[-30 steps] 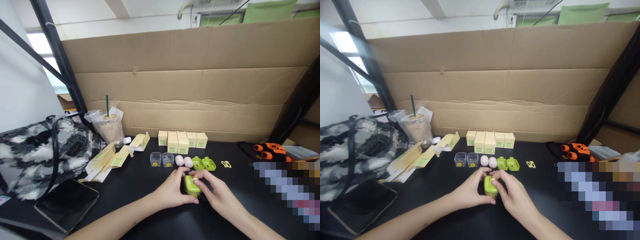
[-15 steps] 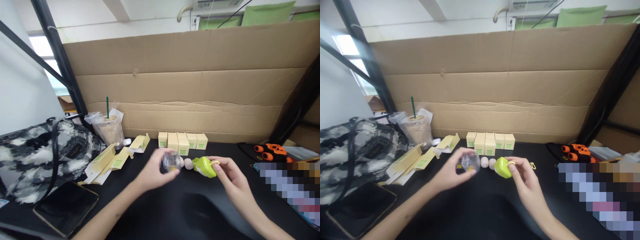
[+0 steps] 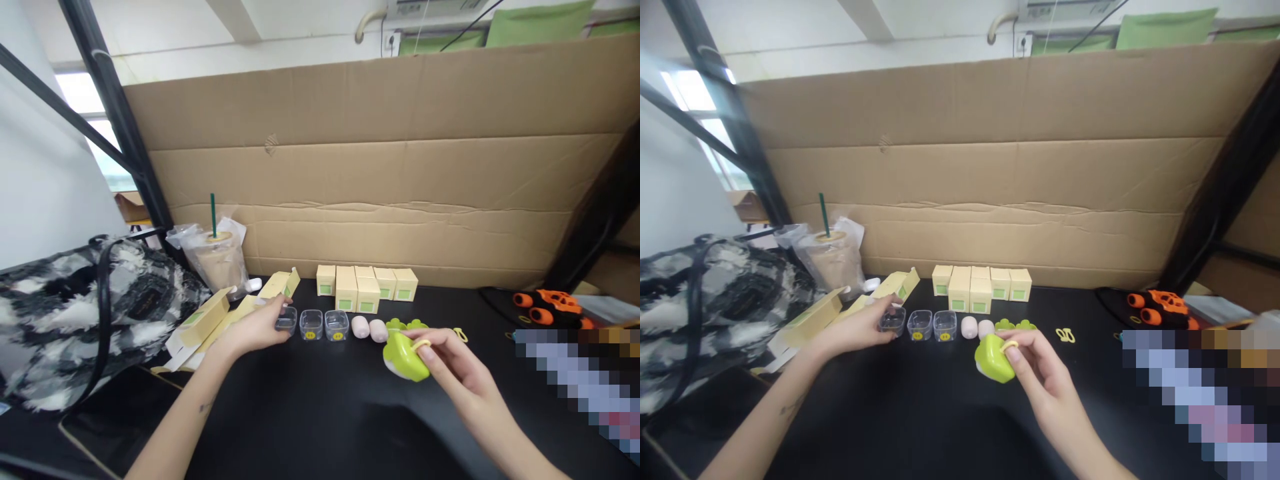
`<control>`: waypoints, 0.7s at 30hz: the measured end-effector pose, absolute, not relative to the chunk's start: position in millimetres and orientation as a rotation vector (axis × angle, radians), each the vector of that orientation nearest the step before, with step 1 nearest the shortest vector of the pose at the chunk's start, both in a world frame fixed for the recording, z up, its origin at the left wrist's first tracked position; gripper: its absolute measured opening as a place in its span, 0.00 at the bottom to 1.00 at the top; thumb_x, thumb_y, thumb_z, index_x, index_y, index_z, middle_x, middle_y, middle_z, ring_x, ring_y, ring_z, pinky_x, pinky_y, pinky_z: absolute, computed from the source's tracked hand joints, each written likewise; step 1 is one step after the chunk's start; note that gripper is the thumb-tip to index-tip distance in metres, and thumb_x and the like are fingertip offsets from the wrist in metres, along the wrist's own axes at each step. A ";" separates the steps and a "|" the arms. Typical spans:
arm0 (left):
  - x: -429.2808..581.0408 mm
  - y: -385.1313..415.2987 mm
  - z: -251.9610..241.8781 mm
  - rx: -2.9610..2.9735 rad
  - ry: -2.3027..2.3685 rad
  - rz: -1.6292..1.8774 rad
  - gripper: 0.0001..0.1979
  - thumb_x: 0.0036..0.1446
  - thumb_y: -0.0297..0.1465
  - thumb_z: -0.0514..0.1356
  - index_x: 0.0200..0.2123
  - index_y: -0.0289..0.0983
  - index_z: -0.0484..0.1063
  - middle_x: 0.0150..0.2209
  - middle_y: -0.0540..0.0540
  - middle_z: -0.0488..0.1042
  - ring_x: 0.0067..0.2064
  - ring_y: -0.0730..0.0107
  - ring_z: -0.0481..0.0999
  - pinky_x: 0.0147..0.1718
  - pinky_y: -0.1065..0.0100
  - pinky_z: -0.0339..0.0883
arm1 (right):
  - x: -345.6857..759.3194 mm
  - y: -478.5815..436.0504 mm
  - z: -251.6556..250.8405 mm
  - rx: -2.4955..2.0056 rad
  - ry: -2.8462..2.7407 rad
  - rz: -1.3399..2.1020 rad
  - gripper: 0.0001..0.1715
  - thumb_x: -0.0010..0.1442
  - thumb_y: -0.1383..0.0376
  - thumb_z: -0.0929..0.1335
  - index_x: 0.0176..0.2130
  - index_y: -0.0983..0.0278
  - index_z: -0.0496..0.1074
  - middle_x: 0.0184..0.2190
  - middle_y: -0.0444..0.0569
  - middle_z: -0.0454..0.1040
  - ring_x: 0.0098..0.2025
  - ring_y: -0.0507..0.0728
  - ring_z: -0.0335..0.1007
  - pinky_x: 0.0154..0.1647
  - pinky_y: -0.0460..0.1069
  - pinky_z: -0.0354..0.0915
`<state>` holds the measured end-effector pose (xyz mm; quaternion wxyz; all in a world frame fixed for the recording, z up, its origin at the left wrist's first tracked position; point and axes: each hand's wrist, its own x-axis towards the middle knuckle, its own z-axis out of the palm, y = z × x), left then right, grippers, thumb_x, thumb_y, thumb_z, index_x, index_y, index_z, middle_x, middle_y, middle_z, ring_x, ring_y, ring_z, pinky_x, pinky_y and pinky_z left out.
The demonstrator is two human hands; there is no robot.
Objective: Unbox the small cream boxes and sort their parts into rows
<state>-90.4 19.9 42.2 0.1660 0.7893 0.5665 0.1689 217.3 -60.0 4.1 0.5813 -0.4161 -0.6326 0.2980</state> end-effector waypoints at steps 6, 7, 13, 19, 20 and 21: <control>-87.0 33.1 33.4 2.252 1.503 0.355 0.30 0.41 0.38 0.64 0.49 0.36 0.65 0.42 0.44 0.70 0.44 0.61 0.72 0.44 0.65 0.64 | 217.1 -60.8 1.1 -0.995 -1.521 0.738 0.12 0.58 0.54 0.66 0.32 0.59 0.69 0.40 0.51 0.76 0.43 0.59 0.73 0.41 0.49 0.71; -86.8 34.6 32.3 2.258 1.496 0.357 0.29 0.42 0.40 0.64 0.48 0.37 0.66 0.41 0.44 0.70 0.44 0.61 0.72 0.45 0.65 0.64 | 216.8 -61.0 0.8 -1.002 -1.529 0.747 0.12 0.58 0.54 0.66 0.32 0.60 0.69 0.40 0.51 0.76 0.43 0.59 0.73 0.41 0.49 0.71; -85.6 31.7 37.6 2.311 1.560 0.463 0.35 0.40 0.45 0.66 0.52 0.39 0.64 0.48 0.40 0.68 0.50 0.53 0.68 0.49 0.59 0.60 | 214.8 -61.4 0.0 -1.032 -1.540 0.787 0.14 0.58 0.53 0.66 0.33 0.60 0.70 0.41 0.51 0.75 0.42 0.59 0.73 0.42 0.51 0.70; -38.1 6.2 42.8 2.034 1.433 1.201 0.21 0.55 0.49 0.52 0.40 0.37 0.66 0.29 0.48 0.69 0.31 0.68 0.69 0.33 0.67 0.62 | 212.4 -59.9 5.2 -1.032 -1.486 0.789 0.18 0.56 0.48 0.65 0.32 0.60 0.69 0.39 0.52 0.76 0.42 0.60 0.72 0.42 0.52 0.70; -25.8 -0.8 37.1 1.885 1.264 1.126 0.22 0.56 0.50 0.49 0.37 0.37 0.66 0.24 0.51 0.67 0.25 0.72 0.65 0.27 0.70 0.59 | 211.7 -59.9 5.7 -1.019 -1.468 0.804 0.19 0.56 0.48 0.66 0.32 0.60 0.69 0.39 0.52 0.76 0.42 0.60 0.72 0.42 0.52 0.70; -14.0 -8.2 29.7 1.755 1.103 0.979 0.24 0.56 0.51 0.48 0.36 0.36 0.65 0.20 0.53 0.65 0.21 0.75 0.61 0.22 0.72 0.55 | 210.9 -59.9 5.7 -1.004 -1.449 0.828 0.19 0.56 0.48 0.66 0.32 0.60 0.69 0.40 0.52 0.76 0.43 0.60 0.72 0.43 0.52 0.69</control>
